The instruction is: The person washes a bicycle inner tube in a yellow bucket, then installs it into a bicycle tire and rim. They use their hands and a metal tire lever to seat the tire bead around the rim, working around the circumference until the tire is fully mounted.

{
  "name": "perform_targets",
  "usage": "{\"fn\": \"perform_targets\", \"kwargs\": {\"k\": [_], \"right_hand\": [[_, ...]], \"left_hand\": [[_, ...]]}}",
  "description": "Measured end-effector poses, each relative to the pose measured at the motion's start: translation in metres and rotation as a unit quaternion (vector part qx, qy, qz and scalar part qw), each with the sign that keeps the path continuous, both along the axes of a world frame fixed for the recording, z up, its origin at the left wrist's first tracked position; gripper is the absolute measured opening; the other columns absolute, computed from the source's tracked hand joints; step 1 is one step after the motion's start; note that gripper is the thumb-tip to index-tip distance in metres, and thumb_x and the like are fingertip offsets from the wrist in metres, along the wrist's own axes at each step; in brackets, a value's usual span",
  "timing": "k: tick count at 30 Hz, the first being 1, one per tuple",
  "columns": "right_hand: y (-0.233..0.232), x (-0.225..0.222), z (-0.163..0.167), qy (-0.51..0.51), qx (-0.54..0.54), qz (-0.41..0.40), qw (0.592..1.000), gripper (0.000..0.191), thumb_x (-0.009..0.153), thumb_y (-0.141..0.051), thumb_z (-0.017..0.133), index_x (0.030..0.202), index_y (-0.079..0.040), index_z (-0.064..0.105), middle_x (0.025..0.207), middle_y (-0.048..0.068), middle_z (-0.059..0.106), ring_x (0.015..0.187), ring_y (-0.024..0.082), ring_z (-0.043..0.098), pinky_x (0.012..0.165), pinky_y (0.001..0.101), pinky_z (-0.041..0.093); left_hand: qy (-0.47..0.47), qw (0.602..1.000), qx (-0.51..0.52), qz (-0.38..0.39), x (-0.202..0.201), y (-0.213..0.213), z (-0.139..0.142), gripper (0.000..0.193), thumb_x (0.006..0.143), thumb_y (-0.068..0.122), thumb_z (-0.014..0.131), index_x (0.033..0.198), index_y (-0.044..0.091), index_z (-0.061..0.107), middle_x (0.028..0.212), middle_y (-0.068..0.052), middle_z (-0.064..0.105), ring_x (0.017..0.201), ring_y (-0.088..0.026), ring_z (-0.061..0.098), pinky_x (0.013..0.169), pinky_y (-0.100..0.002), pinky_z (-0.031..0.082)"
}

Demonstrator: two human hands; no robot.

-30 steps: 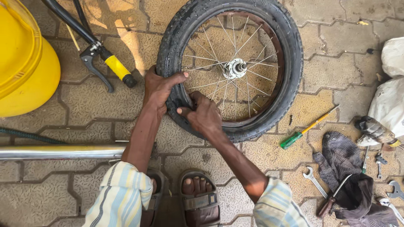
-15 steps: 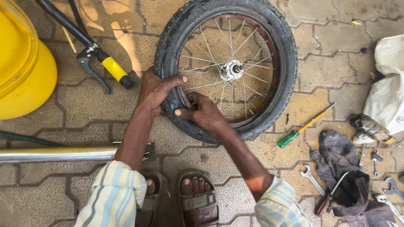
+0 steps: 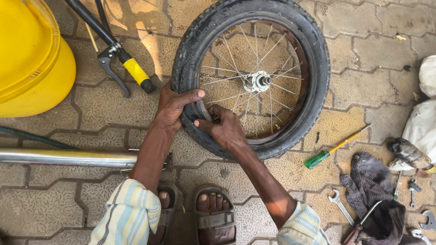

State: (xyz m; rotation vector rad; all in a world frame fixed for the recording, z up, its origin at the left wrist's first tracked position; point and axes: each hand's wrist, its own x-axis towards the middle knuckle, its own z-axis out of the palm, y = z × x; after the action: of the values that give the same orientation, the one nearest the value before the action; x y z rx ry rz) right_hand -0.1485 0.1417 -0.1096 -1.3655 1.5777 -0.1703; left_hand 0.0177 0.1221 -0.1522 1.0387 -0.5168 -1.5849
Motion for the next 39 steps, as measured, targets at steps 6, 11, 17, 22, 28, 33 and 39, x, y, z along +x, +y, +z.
{"fn": "perform_targets", "kwargs": {"k": [6, 11, 17, 22, 28, 33, 39], "right_hand": [[0.003, -0.002, 0.007, 0.005, -0.059, -0.002, 0.998, 0.042, 0.077, -0.041, 0.079, 0.101, -0.007, 0.076, 0.072, 0.009, 0.074, 0.055, 0.019, 0.065, 0.056, 0.0410, 0.050], [0.001, -0.004, 0.009, 0.038, -0.071, -0.001, 0.997, 0.045, 0.077, -0.046, 0.075, 0.100, -0.008, 0.078, 0.069, 0.010, 0.073, 0.054, 0.020, 0.062, 0.053, 0.0405, 0.046], [0.002, 0.001, 0.005, 0.032, -0.062, -0.017, 0.997, 0.054, 0.081, -0.042, 0.062, 0.122, -0.009, 0.069, 0.075, 0.011, 0.074, 0.054, 0.022, 0.066, 0.052, 0.0446, 0.051], [0.008, 0.010, -0.008, 0.107, -0.156, 0.017, 0.982, 0.051, 0.093, -0.040, 0.058, 0.132, -0.008, 0.064, 0.084, 0.019, 0.074, 0.066, 0.028, 0.070, 0.069, 0.0509, 0.056], [0.038, -0.014, -0.001, 0.008, -0.316, 0.017, 0.948, 0.061, 0.096, -0.040, 0.059, 0.143, -0.003, 0.050, 0.132, 0.030, 0.053, 0.096, 0.041, 0.066, 0.071, 0.0576, 0.063], [0.051, -0.056, 0.007, 0.225, -0.349, 0.025, 0.910, 0.035, 0.097, -0.042, 0.063, 0.120, -0.017, 0.069, 0.116, 0.016, 0.065, 0.099, 0.034, 0.065, 0.090, 0.0637, 0.048], [0.022, -0.074, 0.005, 0.125, -0.156, 0.110, 0.974, 0.038, 0.096, -0.045, 0.064, 0.110, -0.011, 0.070, 0.105, 0.015, 0.066, 0.089, 0.028, 0.067, 0.092, 0.0690, 0.045]], "left_hand": [[0.054, 0.998, -0.005, 0.009, -0.002, 0.000, -0.003, 0.041, 0.076, 0.011, 0.088, 0.111, 0.002, 0.068, 0.093, -0.003, 0.069, 0.079, -0.015, 0.067, 0.070, -0.031, 0.057], [0.087, 0.995, 0.025, 0.044, -0.008, -0.004, 0.007, 0.041, 0.080, 0.018, 0.085, 0.113, 0.003, 0.066, 0.096, -0.003, 0.069, 0.082, -0.016, 0.069, 0.071, -0.034, 0.058], [-0.332, 0.932, 0.052, 0.139, -0.029, -0.014, 0.022, 0.040, 0.081, 0.034, 0.084, 0.101, 0.001, 0.073, 0.089, -0.010, 0.074, 0.078, -0.025, 0.068, 0.075, -0.040, 0.053], [-0.450, 0.884, 0.004, 0.131, -0.027, -0.018, 0.025, 0.053, 0.083, 0.049, 0.079, 0.101, 0.001, 0.070, 0.087, -0.012, 0.074, 0.080, -0.028, 0.071, 0.077, -0.041, 0.053], [-0.446, 0.894, -0.028, 0.039, -0.018, -0.056, 0.034, 0.068, 0.079, 0.064, 0.077, 0.103, 0.001, 0.069, 0.085, -0.011, 0.073, 0.076, -0.026, 0.071, 0.072, -0.043, 0.056], [-0.463, 0.884, -0.041, -0.043, -0.012, -0.091, 0.042, 0.070, 0.079, 0.067, 0.071, 0.111, 0.005, 0.066, 0.083, -0.008, 0.069, 0.068, -0.021, 0.069, 0.062, -0.044, 0.059], [-0.455, 0.887, -0.059, -0.051, -0.018, -0.096, 0.046, 0.067, 0.082, 0.066, 0.070, 0.108, 0.005, 0.066, 0.078, -0.008, 0.070, 0.060, -0.020, 0.069, 0.057, -0.042, 0.058]]}}
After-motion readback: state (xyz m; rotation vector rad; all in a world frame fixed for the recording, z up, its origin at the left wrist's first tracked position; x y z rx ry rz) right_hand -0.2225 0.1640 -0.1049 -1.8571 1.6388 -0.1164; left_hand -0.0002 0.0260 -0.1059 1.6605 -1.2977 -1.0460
